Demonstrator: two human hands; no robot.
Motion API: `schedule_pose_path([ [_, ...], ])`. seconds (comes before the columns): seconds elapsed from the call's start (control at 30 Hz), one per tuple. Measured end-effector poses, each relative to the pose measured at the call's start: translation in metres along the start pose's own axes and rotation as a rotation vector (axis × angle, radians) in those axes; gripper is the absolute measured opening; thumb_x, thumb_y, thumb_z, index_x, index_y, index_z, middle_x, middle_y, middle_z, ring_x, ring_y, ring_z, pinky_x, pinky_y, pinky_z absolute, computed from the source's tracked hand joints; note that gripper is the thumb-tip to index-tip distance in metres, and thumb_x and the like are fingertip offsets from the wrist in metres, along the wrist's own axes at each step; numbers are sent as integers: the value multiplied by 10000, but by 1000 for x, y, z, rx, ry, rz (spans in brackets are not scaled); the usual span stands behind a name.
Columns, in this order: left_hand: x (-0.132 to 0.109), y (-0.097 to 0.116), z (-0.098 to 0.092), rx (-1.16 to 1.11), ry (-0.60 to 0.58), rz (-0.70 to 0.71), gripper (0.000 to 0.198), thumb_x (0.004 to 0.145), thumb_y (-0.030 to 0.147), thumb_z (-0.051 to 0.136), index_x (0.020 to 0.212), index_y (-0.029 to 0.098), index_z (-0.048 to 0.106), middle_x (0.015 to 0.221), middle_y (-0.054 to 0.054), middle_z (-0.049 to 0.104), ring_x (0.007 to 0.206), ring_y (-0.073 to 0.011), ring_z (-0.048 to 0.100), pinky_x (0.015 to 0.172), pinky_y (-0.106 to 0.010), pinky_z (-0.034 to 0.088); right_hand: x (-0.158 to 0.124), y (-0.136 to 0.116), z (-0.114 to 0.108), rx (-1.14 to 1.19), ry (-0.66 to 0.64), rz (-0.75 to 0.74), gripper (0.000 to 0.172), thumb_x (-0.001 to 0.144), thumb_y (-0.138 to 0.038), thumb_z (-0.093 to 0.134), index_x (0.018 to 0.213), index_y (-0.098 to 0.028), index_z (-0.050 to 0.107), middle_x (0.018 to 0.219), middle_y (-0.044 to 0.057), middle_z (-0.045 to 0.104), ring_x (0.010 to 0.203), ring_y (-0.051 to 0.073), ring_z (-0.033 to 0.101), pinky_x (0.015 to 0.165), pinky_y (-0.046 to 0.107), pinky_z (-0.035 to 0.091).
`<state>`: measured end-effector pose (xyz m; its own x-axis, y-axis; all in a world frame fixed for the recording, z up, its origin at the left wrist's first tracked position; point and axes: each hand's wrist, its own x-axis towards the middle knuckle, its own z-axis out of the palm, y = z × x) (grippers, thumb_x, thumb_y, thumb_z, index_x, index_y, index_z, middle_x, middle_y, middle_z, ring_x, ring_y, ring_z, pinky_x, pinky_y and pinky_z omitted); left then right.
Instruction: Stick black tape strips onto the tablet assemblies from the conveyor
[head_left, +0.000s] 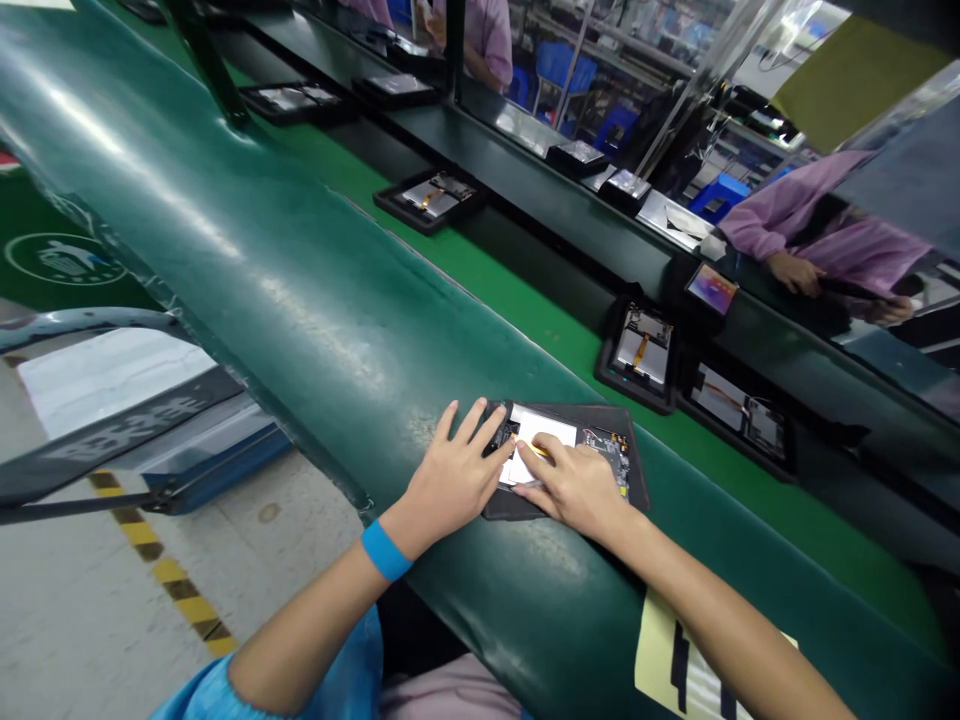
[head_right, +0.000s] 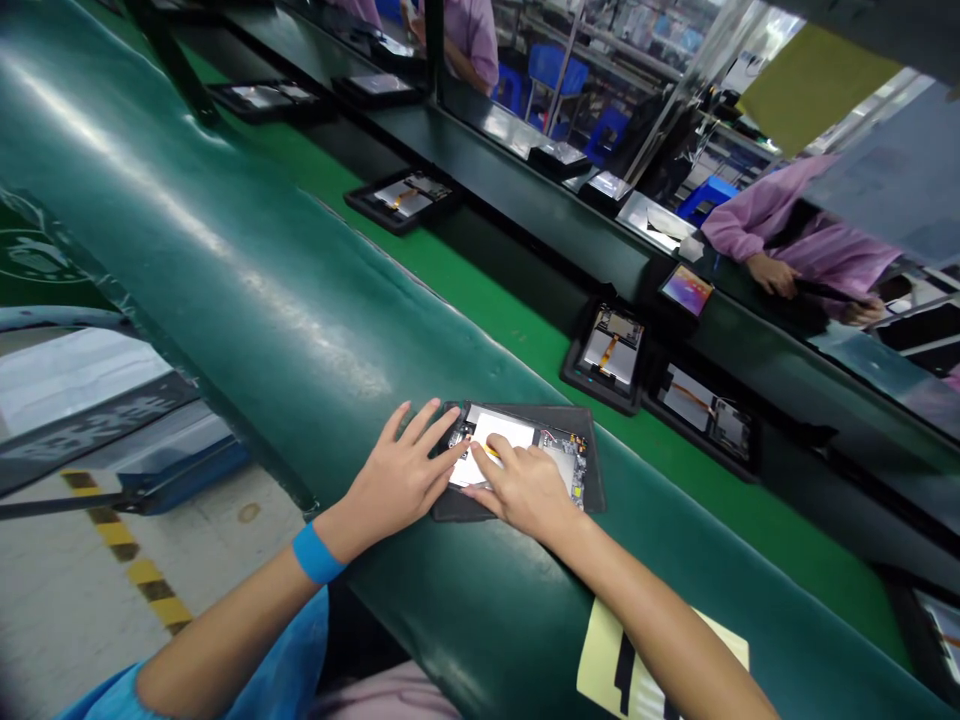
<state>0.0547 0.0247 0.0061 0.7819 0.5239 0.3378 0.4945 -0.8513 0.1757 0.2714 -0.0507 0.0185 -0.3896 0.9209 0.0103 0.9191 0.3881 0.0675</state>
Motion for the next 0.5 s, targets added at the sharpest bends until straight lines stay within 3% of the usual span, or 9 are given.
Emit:
schedule_pose_path([
  [0.23, -6, 0, 3, 42, 44, 7, 374, 940, 261, 613, 1307, 223, 674, 1499, -175, 550, 1408, -412, 480, 1140, -662, 358, 0, 11, 0, 54, 35, -112, 535, 1038, -541, 485, 1393, -156, 592, 1229, 166, 649, 794, 201, 669, 687, 314, 490],
  [0.5, -4, 0, 1, 45, 29, 16, 371, 943, 245, 598, 1307, 219, 667, 1493, -182, 553, 1403, -420, 482, 1120, -673, 382, 5, 30, -9, 96, -31, -180, 467, 1063, -490, 450, 1414, -208, 571, 1296, 141, 617, 843, 196, 669, 730, 318, 506],
])
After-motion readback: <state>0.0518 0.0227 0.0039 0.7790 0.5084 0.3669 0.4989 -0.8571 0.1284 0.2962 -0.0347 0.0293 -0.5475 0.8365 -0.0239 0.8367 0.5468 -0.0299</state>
